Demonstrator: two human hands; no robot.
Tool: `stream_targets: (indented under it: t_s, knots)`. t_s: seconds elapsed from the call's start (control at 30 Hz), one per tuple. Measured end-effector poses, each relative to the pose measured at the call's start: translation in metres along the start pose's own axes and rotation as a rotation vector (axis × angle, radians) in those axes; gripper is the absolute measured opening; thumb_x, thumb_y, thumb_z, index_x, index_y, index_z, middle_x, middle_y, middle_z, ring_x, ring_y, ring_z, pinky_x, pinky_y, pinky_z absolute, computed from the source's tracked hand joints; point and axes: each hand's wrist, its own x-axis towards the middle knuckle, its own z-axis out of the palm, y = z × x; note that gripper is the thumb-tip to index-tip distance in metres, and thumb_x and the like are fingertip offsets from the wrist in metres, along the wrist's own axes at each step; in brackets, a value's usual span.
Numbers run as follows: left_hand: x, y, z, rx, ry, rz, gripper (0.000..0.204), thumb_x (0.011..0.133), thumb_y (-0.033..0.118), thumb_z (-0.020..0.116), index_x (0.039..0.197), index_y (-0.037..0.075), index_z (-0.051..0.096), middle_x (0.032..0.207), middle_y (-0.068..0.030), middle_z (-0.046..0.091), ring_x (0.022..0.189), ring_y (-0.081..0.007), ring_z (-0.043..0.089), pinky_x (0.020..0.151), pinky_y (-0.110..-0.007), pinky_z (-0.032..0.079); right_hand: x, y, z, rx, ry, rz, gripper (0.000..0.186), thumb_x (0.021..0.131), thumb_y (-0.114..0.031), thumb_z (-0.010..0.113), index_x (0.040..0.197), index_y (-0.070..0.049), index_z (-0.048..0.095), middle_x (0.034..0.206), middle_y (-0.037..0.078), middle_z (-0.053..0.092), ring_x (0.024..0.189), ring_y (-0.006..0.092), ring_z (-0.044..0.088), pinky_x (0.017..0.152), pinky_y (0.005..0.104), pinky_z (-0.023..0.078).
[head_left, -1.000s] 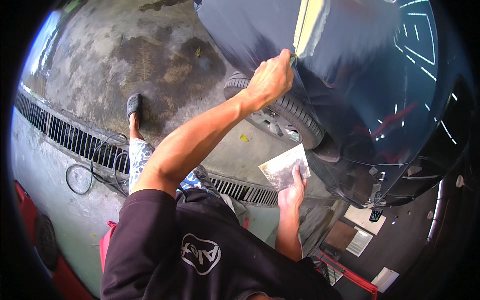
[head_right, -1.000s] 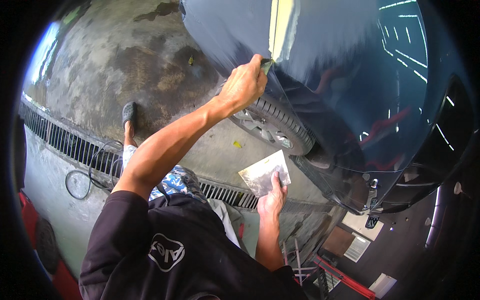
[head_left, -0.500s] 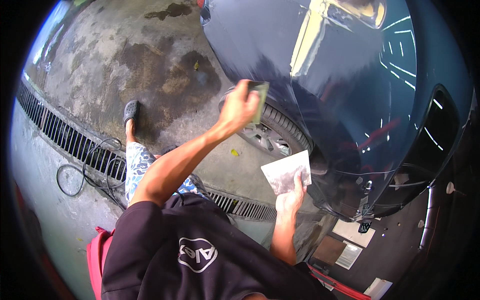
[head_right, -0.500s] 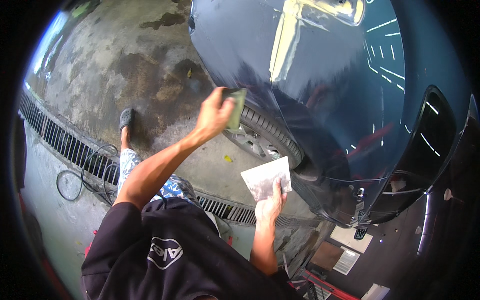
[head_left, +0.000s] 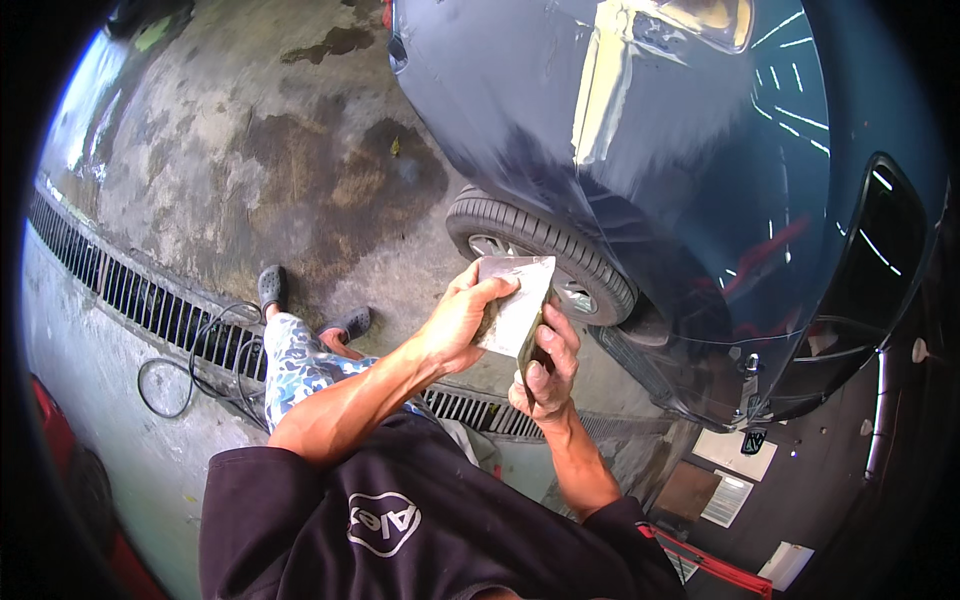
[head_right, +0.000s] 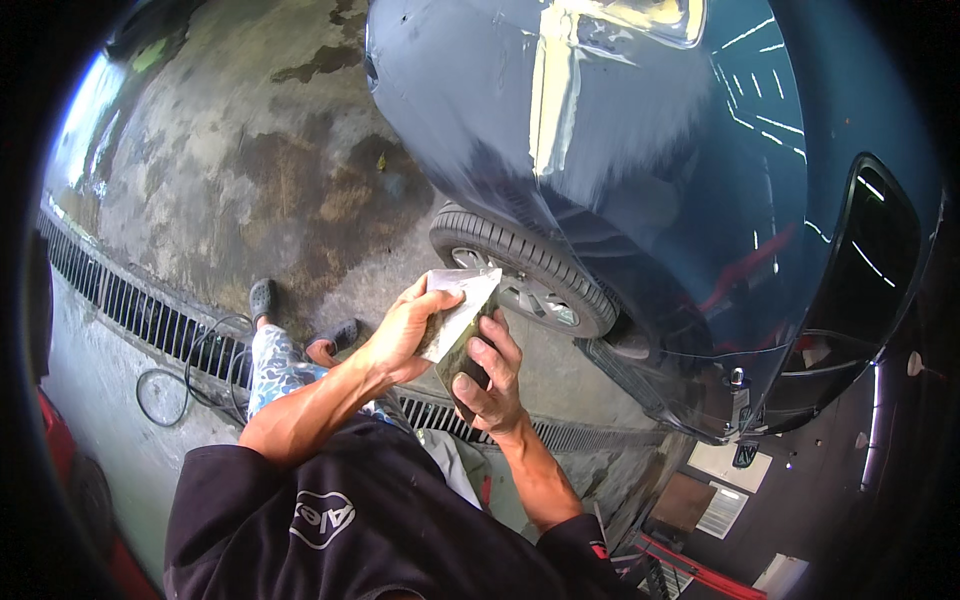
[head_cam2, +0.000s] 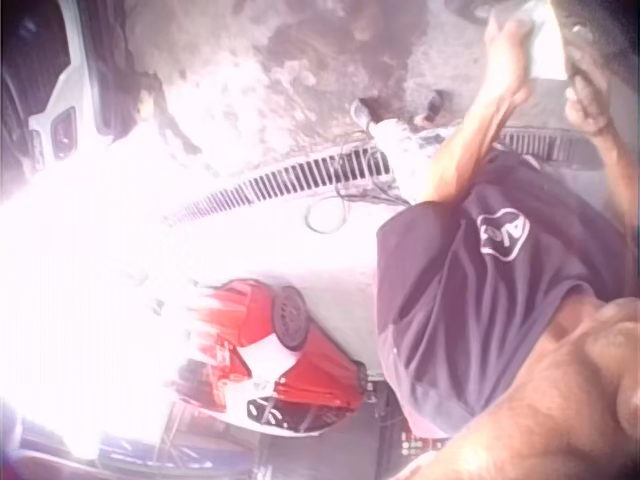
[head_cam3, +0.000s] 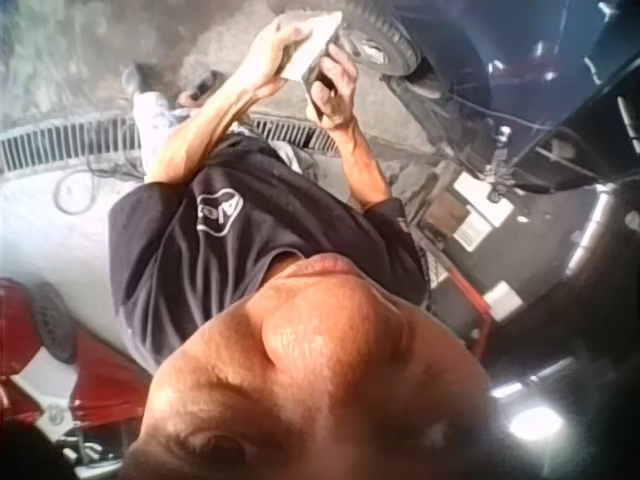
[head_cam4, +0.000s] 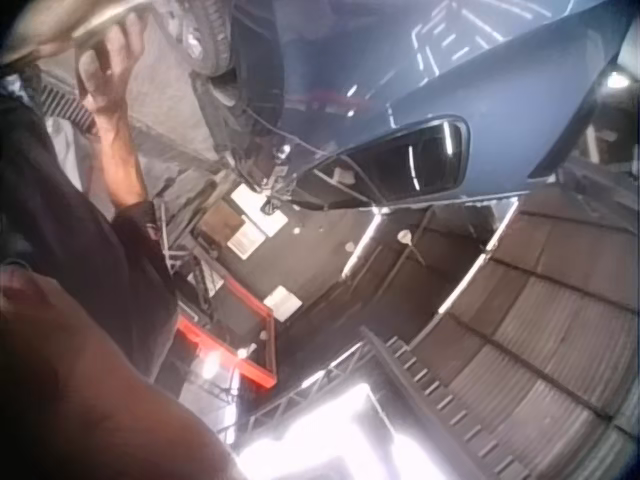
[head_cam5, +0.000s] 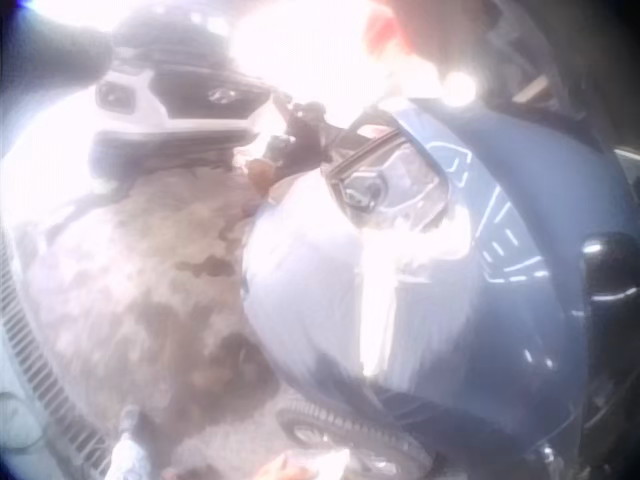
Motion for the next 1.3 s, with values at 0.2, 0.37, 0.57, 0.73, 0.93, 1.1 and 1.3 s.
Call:
stream_targets:
  t_s: [0.2, 0.37, 0.57, 0.73, 0.93, 1.1, 1.3]
  knots:
    - [-0.026, 0.066, -0.009, 0.128, 0.038, -0.014, 0.026, 0.096, 0.007, 0.062, 0.121, 0.004, 0.059, 0.109, -0.0084, 0.070, 0.093, -0.0161, 0.071, 0.081, -0.033, 0.061, -0.018, 0.014, -0.016, -0.128, -0.372, 0.218, 0.077, 0.067, 0.009, 0.076, 0.138, -0.017, 0.062, 0.143, 0.013, 0.051, 0.134, 0.0401, 0.051, 0.112, 0.0581, 0.046]
    - [-0.043, 0.123, -0.023, 0.205, 0.080, 0.099, 0.029, 0.094, 0.010, 0.065, 0.122, 0.004, 0.058, 0.107, -0.0073, 0.069, 0.092, -0.0147, 0.069, 0.082, -0.032, 0.059, -0.025, 0.006, 0.017, -0.193, -0.137, 0.891, 0.035, 0.097, 0.001, 0.062, 0.131, -0.001, 0.064, 0.117, 0.020, 0.069, 0.111, 0.0339, 0.068, 0.099, 0.0424, 0.054]
    - [-0.039, 0.138, -0.065, 0.209, 0.156, 0.001, 0.029, 0.095, 0.009, 0.064, 0.123, 0.004, 0.057, 0.107, -0.0084, 0.070, 0.091, -0.0162, 0.072, 0.082, -0.033, 0.062, 0.087, 0.027, 0.028, -0.365, 0.125, 0.927, 0.035, 0.103, -0.015, 0.061, 0.130, 0.007, 0.058, 0.108, 0.021, 0.072, 0.100, 0.0254, 0.071, 0.089, 0.0384, 0.054]
    - [-0.033, 0.155, -0.080, 0.177, 0.199, 0.013, 0.028, 0.097, 0.008, 0.062, 0.124, 0.002, 0.057, 0.110, -0.0109, 0.070, 0.091, -0.0173, 0.073, 0.077, -0.031, 0.062, 0.183, 0.046, 0.016, -0.550, 0.144, 0.771, 0.032, 0.102, -0.013, 0.061, 0.127, 0.007, 0.061, 0.104, 0.019, 0.074, 0.097, 0.0245, 0.072, 0.089, 0.0382, 0.054]
    - [-0.020, 0.181, -0.056, 0.269, 0.149, 0.205, 0.029, 0.101, 0.009, 0.058, 0.129, 0.000, 0.056, 0.114, -0.0092, 0.069, 0.096, -0.0145, 0.070, 0.086, -0.031, 0.059, 0.255, 0.043, 0.017, -0.521, 0.233, 0.827, 0.034, 0.103, -0.018, 0.063, 0.128, 0.005, 0.065, 0.114, 0.013, 0.074, 0.105, 0.0187, 0.068, 0.093, 0.0340, 0.053]
    - [0.005, 0.199, -0.031, 0.434, 0.078, 0.321, 0.032, 0.105, 0.016, 0.057, 0.134, 0.001, 0.058, 0.113, -0.0059, 0.070, 0.098, -0.0123, 0.066, 0.089, -0.029, 0.054, 0.211, 0.028, 0.027, -0.427, 0.075, 0.772, 0.036, 0.101, 0.000, 0.054, 0.136, 0.000, 0.063, 0.120, 0.017, 0.070, 0.105, 0.0257, 0.070, 0.089, 0.0361, 0.057]
    - [0.031, 0.181, -0.032, 0.450, 0.115, 0.522, 0.032, 0.109, 0.021, 0.053, 0.136, 0.005, 0.060, 0.113, -0.0033, 0.069, 0.102, -0.0097, 0.063, 0.092, -0.029, 0.052, 0.141, -0.003, 0.056, -0.384, -0.098, 0.649, 0.049, 0.089, 0.009, 0.063, 0.134, -0.009, 0.069, 0.122, 0.017, 0.067, 0.110, 0.0299, 0.067, 0.094, 0.0388, 0.057]
